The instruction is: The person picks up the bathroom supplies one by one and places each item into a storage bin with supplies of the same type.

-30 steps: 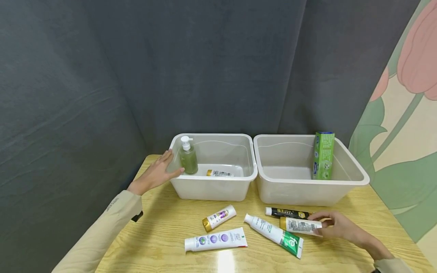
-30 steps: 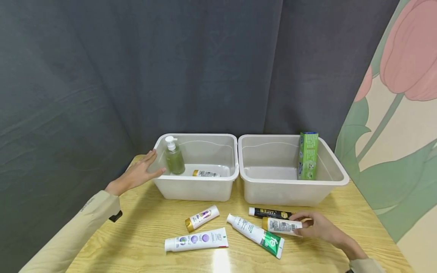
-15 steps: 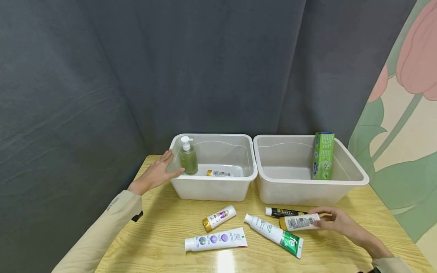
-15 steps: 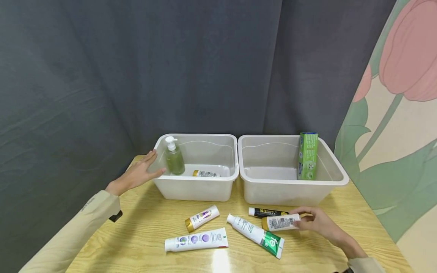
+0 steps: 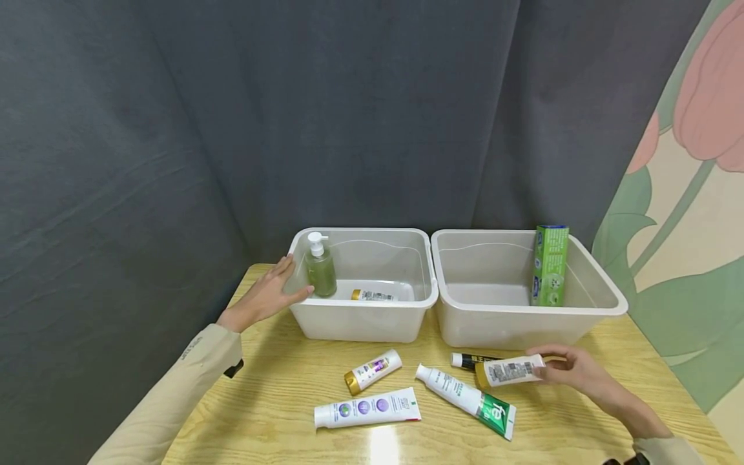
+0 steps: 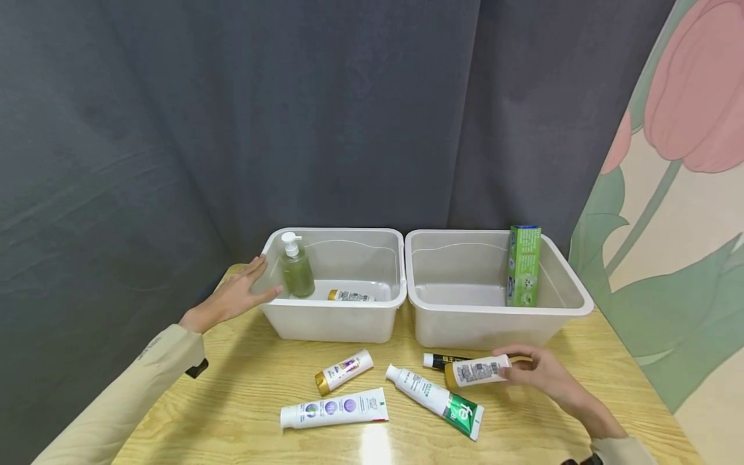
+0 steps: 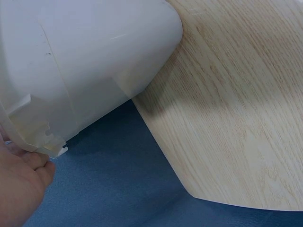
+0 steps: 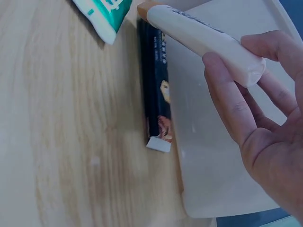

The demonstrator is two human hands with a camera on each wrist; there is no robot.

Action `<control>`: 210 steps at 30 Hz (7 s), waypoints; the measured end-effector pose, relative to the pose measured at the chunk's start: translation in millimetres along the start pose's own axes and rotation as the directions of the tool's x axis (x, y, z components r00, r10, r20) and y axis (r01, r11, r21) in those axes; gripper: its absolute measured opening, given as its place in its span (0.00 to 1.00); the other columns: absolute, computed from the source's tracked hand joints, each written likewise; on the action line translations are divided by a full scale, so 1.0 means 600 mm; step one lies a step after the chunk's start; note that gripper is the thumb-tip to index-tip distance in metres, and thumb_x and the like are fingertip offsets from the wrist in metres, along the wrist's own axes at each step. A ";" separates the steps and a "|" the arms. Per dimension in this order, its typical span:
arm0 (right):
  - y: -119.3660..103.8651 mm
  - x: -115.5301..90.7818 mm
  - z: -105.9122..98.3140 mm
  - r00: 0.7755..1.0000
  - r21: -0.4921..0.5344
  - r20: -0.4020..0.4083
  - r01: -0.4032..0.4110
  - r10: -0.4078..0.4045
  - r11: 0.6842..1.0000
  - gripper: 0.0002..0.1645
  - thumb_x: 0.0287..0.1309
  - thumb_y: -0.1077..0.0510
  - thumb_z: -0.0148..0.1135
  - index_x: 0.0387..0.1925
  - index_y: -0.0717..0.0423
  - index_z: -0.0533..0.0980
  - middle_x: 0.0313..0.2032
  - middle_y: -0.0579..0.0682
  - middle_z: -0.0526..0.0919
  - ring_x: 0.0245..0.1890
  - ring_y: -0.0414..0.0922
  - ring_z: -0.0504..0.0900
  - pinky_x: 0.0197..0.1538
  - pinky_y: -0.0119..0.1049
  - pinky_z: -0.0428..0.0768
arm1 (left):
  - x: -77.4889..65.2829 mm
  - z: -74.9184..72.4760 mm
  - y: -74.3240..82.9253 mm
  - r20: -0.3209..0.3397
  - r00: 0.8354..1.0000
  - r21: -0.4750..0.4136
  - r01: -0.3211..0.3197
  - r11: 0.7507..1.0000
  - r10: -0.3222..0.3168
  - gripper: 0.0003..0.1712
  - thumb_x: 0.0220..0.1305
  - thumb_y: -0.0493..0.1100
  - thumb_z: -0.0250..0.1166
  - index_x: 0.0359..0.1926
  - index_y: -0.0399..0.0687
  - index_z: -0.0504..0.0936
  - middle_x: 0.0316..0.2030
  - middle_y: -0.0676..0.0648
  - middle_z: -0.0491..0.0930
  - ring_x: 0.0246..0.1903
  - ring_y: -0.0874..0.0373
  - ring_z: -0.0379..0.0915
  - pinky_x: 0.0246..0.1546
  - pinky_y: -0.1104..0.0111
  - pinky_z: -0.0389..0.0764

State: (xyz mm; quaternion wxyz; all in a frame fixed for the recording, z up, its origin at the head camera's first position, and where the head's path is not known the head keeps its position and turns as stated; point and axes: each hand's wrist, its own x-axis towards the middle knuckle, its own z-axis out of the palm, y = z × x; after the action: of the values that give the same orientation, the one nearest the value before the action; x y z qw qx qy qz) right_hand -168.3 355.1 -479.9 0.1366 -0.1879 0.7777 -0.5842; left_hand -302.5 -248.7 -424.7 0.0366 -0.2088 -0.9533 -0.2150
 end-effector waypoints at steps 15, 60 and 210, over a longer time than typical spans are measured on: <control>-0.021 0.004 -0.001 0.994 0.132 0.003 0.111 -0.113 0.985 0.22 0.67 0.76 0.49 0.59 0.65 0.75 0.50 0.46 0.84 0.43 0.54 0.86 0.47 0.46 0.82 | 0.000 0.000 0.001 0.009 1.000 0.003 0.007 1.000 -0.007 0.56 0.66 0.70 0.55 0.74 0.29 0.52 0.75 0.33 0.46 0.74 0.40 0.41 0.70 0.48 0.52; -0.088 0.039 0.025 0.986 0.140 -0.137 0.118 -0.098 0.983 0.20 0.68 0.73 0.51 0.59 0.65 0.74 0.52 0.48 0.82 0.49 0.45 0.83 0.48 0.43 0.82 | 0.000 0.000 0.000 0.028 0.999 -0.020 0.028 0.999 -0.028 0.56 0.66 0.71 0.55 0.75 0.31 0.50 0.76 0.35 0.43 0.75 0.41 0.39 0.70 0.47 0.51; -0.216 0.380 0.178 0.951 0.515 -0.305 0.124 0.046 0.848 0.25 0.65 0.71 0.59 0.62 0.74 0.66 0.47 0.56 0.74 0.39 0.46 0.86 0.50 0.40 0.81 | -0.001 0.002 -0.002 0.023 1.000 -0.025 0.011 1.000 -0.011 0.55 0.67 0.67 0.57 0.74 0.28 0.52 0.76 0.34 0.45 0.74 0.40 0.39 0.70 0.47 0.51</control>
State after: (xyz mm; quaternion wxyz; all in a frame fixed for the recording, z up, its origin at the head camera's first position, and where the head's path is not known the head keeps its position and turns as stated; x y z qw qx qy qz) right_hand -308.6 128.5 -384.0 0.0490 -0.0663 0.5944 -0.7999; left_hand -302.2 -249.3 -426.2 0.0219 -0.2065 -0.9520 -0.2247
